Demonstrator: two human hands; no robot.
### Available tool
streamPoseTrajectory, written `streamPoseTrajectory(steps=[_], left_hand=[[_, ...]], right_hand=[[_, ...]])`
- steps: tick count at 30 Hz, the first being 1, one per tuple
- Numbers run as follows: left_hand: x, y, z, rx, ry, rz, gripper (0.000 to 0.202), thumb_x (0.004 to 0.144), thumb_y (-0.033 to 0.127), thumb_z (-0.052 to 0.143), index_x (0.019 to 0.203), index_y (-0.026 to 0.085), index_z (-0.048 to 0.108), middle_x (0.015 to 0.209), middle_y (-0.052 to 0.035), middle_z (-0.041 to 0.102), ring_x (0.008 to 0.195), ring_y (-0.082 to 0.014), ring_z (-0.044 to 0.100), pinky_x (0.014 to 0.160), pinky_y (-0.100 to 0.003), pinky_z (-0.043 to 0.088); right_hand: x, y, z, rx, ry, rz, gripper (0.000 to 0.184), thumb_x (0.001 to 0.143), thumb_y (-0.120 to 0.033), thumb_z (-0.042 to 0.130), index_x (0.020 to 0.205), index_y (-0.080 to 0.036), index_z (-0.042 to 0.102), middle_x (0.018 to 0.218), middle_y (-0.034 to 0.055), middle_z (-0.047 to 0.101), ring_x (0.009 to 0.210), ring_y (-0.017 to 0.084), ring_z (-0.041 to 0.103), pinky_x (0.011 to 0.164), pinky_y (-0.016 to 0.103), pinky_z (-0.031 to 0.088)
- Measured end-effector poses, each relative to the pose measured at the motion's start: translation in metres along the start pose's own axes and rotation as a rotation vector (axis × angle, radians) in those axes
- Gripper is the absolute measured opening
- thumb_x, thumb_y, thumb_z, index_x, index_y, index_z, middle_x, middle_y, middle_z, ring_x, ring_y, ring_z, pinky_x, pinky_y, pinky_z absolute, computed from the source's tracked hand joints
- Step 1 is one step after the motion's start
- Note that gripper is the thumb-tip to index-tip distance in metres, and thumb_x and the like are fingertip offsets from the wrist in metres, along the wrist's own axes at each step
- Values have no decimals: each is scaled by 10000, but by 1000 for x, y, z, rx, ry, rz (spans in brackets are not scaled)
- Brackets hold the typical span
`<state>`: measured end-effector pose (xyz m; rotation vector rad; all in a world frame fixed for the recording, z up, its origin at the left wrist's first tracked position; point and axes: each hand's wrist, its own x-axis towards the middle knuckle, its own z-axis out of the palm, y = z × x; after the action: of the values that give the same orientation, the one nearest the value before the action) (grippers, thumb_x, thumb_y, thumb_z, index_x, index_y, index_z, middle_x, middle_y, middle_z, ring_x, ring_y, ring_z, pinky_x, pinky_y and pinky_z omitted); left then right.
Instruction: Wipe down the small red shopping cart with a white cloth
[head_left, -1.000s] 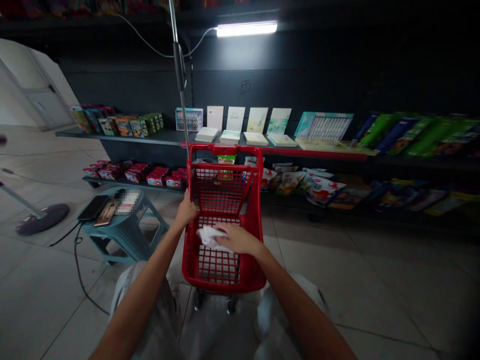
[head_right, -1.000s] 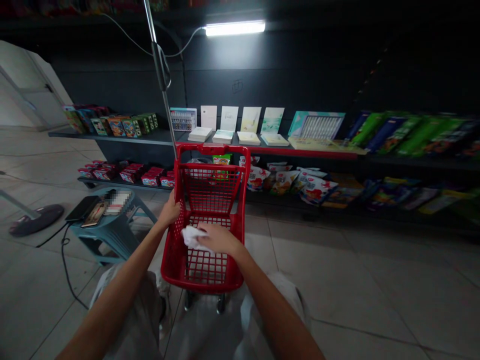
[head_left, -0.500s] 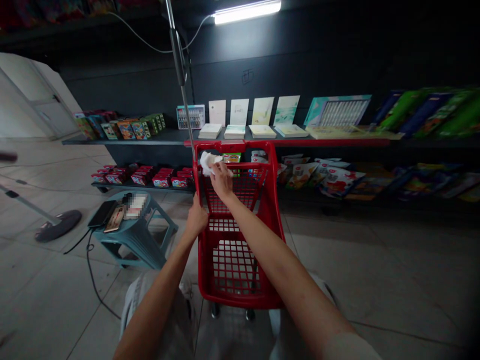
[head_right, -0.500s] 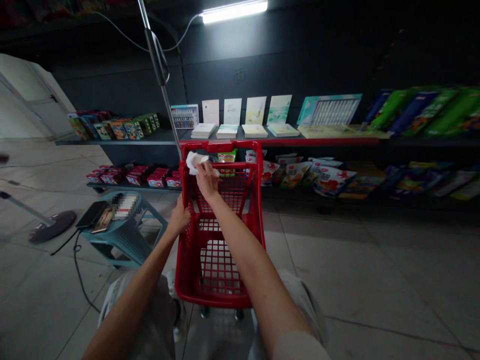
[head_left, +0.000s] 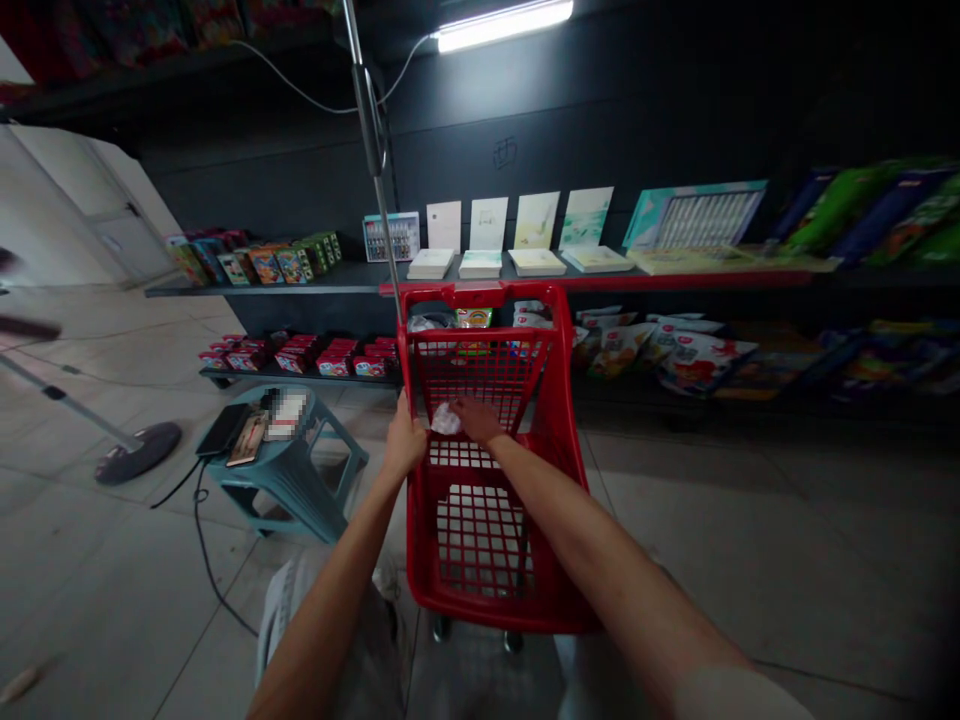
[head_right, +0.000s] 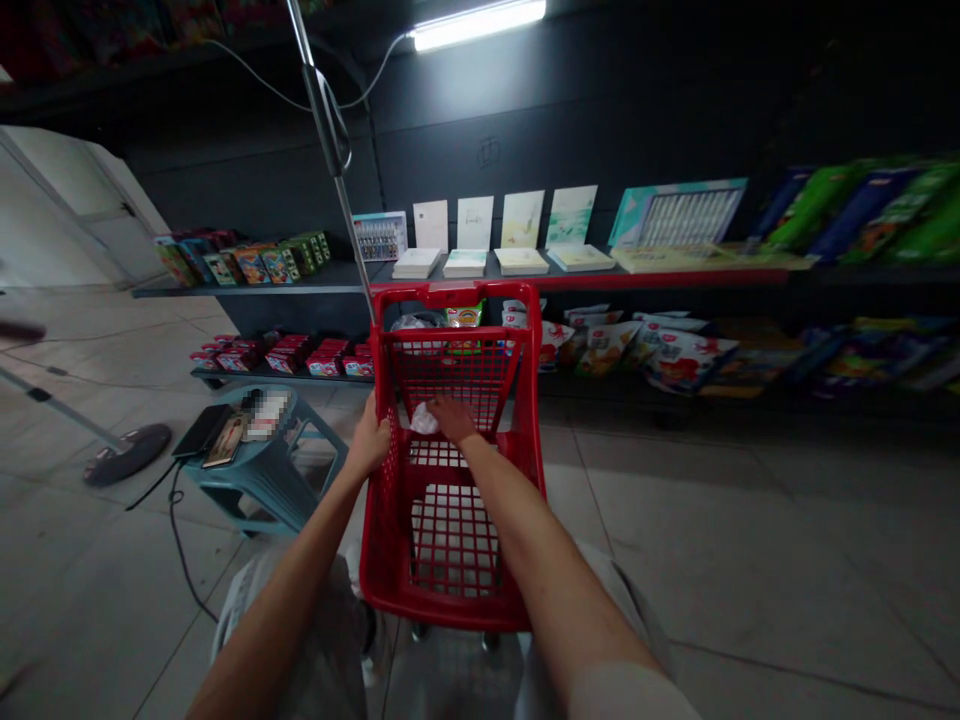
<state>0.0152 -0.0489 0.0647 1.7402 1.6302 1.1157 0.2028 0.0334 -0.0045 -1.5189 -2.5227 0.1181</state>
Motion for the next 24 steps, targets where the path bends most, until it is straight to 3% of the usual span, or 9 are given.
streamPoseTrajectory(steps=[2,4,7,9,11,14,17,20,24], left_hand=[[1,-1,2,-10,-4,-6,796,870,111,464,1651,170,321,1644,-93,475,1474,-267,508,1259,-421,380],[2,-2,2,-5,-18,-44,810,872,113,467,1662,172,299,1605,-109,519,1441,-293,542,1244,-463,397],[3,-2,1,-5,-22,-67,817,875,119,481,1667,193,294,1560,-112,564,1396,-317,580,1222,-504,413],[4,-2,1,-22,-16,-53,795,883,131,489,1656,199,316,1562,-106,563,1406,-316,570,1220,-499,417],[4,-2,1,-37,-4,-35,769,890,138,492,1642,196,340,1595,-102,531,1447,-308,531,1238,-484,401],[2,-3,2,-36,17,-8,751,896,137,489,1632,192,354,1637,-96,483,1483,-296,492,1272,-475,361],[1,-3,4,-35,23,21,750,901,137,488,1634,204,347,1639,-85,483,1495,-286,481,1289,-480,337],[-1,-3,5,-37,23,5,766,894,135,501,1639,212,342,1638,-89,485,1488,-297,490,1282,-498,345],[-1,-2,6,-54,36,12,783,879,117,507,1640,216,353,1645,-85,477,1497,-287,479,1291,-478,334]], right_hand=[[14,11,-29,-40,45,-45,400,1017,-53,429,1318,-188,656,1382,170,607,1273,261,516,998,388,458],[34,22,-65,-71,226,-129,348,1043,-98,427,1265,-191,679,1305,160,626,1260,280,504,998,403,449],[54,35,-116,-79,533,-127,348,1078,-147,389,1259,-194,681,1248,144,621,1220,291,493,1028,439,414],[57,43,-137,-73,658,-85,374,1073,-128,371,1292,-187,668,1251,146,608,1197,296,490,1000,445,419],[53,48,-142,-81,707,-32,396,1061,-99,357,1294,-172,669,1237,151,607,1172,297,494,967,437,428],[42,48,-124,-135,678,38,387,1065,-113,357,1263,-164,686,1208,151,624,1154,294,496,981,428,422],[30,40,-85,-160,576,151,380,1074,-151,367,1297,-187,673,1265,147,627,1186,288,493,1014,409,415],[12,27,-40,-109,349,291,408,1064,-140,360,1345,-204,648,1350,145,612,1207,275,507,950,367,454],[-10,14,7,40,82,348,476,1024,-72,364,1410,-209,608,1458,156,570,1326,261,482,980,352,470]])
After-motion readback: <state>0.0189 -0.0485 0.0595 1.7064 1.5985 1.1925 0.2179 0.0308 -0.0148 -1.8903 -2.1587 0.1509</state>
